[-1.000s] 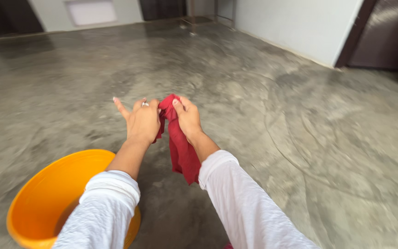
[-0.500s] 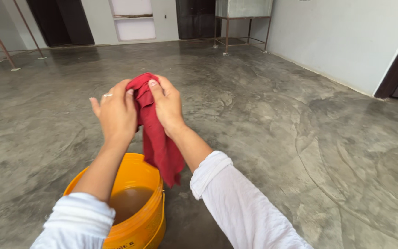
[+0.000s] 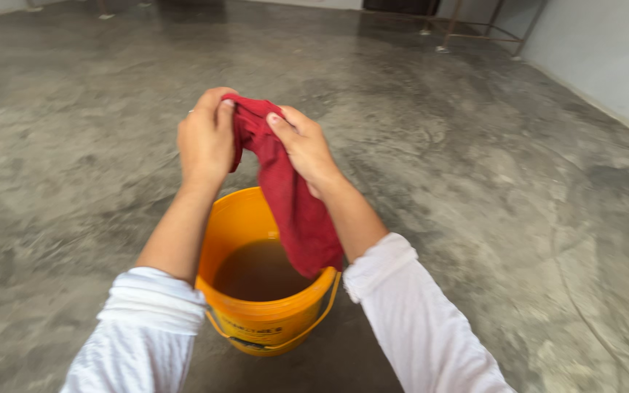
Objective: The person wipes a concrete floor with a red cloth, repeatedly dipping the cloth into a yellow bucket of water to rinse it. The person scrubs the floor in circular motions and moves the bucket to different locations to continue cleaning.
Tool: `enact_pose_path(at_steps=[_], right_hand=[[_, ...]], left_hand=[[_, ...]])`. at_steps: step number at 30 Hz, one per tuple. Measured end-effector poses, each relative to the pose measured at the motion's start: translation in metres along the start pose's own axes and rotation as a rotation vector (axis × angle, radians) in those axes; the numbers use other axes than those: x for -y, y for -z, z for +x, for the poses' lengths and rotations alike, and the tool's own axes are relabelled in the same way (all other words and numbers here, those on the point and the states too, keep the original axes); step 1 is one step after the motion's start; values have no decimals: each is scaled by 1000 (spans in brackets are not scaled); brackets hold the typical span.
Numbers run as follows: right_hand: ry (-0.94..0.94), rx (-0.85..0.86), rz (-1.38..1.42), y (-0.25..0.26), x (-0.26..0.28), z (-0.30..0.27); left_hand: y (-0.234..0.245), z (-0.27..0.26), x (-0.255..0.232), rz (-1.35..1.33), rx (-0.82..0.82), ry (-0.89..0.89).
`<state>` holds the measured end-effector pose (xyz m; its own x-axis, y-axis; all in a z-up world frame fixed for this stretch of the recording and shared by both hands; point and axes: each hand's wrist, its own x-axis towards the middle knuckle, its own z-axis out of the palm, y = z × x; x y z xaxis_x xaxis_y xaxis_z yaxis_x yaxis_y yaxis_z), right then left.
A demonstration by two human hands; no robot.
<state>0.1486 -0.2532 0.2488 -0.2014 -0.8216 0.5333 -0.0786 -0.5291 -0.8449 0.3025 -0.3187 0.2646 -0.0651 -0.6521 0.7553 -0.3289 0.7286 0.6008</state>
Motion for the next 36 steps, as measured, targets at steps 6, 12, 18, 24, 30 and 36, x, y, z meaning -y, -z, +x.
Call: enact_pose_path(at_steps=[6,12,18,24,30,36], right_hand=[[-113,141,95,-1,-35,4],[-28,65,-47,3,-74,22],[-50,89,-129,19,-92,20],[-152,274,-47,42,-99,16],[-270,302,-262,69,-82,10],[-292,375,-413,60,-48,-2]], left_hand=[[3,-9,9,99,-11,57],[-1,-19,24,196,1,-43],[-6,-29,47,350,-15,-197],[3,-23,46,245,13,-119],[10,2,38,186,37,-154],[6,-1,25,210,126,-295]])
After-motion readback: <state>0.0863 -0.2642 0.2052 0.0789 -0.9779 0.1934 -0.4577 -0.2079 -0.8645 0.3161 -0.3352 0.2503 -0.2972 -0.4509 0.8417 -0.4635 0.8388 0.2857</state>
